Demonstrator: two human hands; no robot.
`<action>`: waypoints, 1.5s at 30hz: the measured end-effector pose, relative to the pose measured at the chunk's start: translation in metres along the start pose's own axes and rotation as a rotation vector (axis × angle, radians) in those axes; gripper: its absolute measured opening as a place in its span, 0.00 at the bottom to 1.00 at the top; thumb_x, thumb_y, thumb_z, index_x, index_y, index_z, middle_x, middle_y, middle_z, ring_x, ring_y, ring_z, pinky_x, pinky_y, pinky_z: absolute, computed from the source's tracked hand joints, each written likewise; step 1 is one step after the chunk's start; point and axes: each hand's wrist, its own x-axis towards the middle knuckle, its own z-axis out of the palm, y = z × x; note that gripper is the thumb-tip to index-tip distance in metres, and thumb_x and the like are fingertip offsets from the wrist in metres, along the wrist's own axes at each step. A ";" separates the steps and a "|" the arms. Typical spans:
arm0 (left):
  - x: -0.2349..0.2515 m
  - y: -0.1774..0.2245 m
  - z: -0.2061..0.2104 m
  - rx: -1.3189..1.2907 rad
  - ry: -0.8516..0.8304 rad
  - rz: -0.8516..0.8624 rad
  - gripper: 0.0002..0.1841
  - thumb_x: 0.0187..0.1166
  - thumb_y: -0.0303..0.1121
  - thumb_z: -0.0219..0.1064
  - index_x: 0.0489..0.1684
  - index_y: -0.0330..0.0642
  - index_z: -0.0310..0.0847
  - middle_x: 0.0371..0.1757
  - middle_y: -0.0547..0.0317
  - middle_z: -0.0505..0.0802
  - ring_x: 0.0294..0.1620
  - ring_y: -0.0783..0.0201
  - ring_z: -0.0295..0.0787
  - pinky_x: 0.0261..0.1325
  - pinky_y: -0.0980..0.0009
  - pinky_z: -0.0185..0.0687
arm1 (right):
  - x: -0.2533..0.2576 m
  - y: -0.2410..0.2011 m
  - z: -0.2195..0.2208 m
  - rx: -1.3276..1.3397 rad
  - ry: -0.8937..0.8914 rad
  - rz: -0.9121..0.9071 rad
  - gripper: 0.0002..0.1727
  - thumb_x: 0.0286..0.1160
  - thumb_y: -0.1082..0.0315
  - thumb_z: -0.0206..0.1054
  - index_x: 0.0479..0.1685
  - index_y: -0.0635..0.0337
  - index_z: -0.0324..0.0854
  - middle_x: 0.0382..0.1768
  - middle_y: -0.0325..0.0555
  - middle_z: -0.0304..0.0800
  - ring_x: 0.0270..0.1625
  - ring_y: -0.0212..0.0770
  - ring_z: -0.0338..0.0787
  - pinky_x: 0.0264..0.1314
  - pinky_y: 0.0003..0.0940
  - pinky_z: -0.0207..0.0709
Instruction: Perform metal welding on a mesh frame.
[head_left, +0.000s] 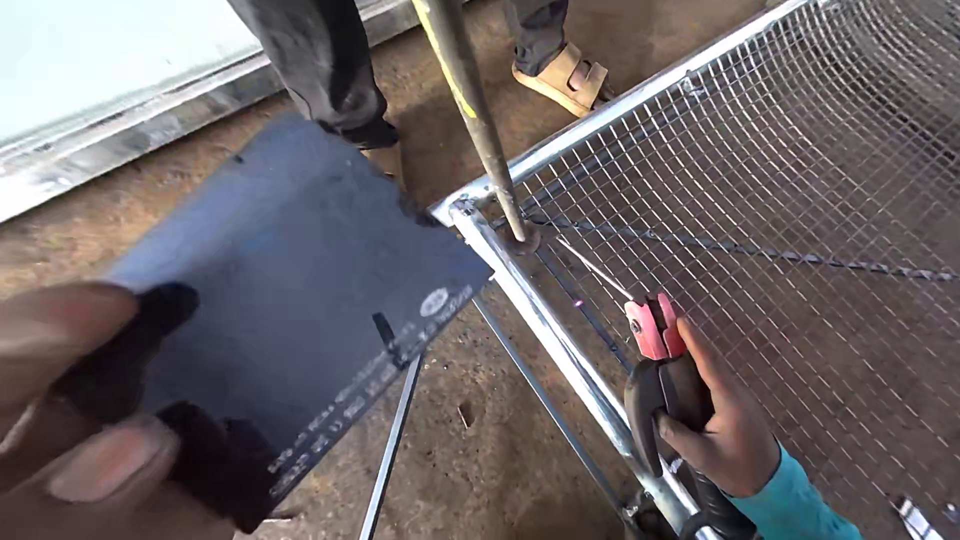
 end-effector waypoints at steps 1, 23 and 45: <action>0.002 -0.002 0.000 0.036 -0.003 0.021 0.22 0.74 0.43 0.72 0.62 0.43 0.78 0.59 0.61 0.90 0.62 0.67 0.86 0.57 0.72 0.84 | 0.000 0.000 0.001 -0.003 -0.002 -0.019 0.56 0.51 0.54 0.76 0.92 0.49 0.57 0.79 0.47 0.77 0.72 0.32 0.83 0.69 0.36 0.83; -0.001 0.022 0.048 -0.277 -0.233 0.064 0.21 0.82 0.24 0.63 0.72 0.54 0.83 0.68 0.59 0.90 0.58 0.64 0.92 0.56 0.65 0.92 | -0.003 -0.017 -0.009 -0.014 -0.144 0.018 0.51 0.54 0.66 0.78 0.84 0.77 0.61 0.72 0.74 0.79 0.68 0.66 0.87 0.70 0.59 0.79; -0.010 0.027 0.067 -0.305 -0.475 0.073 0.22 0.83 0.23 0.63 0.75 0.50 0.80 0.74 0.65 0.86 0.69 0.66 0.86 0.73 0.64 0.83 | -0.008 -0.022 -0.011 -0.127 -0.180 0.122 0.51 0.53 0.60 0.79 0.87 0.65 0.64 0.64 0.66 0.87 0.55 0.64 0.92 0.54 0.64 0.84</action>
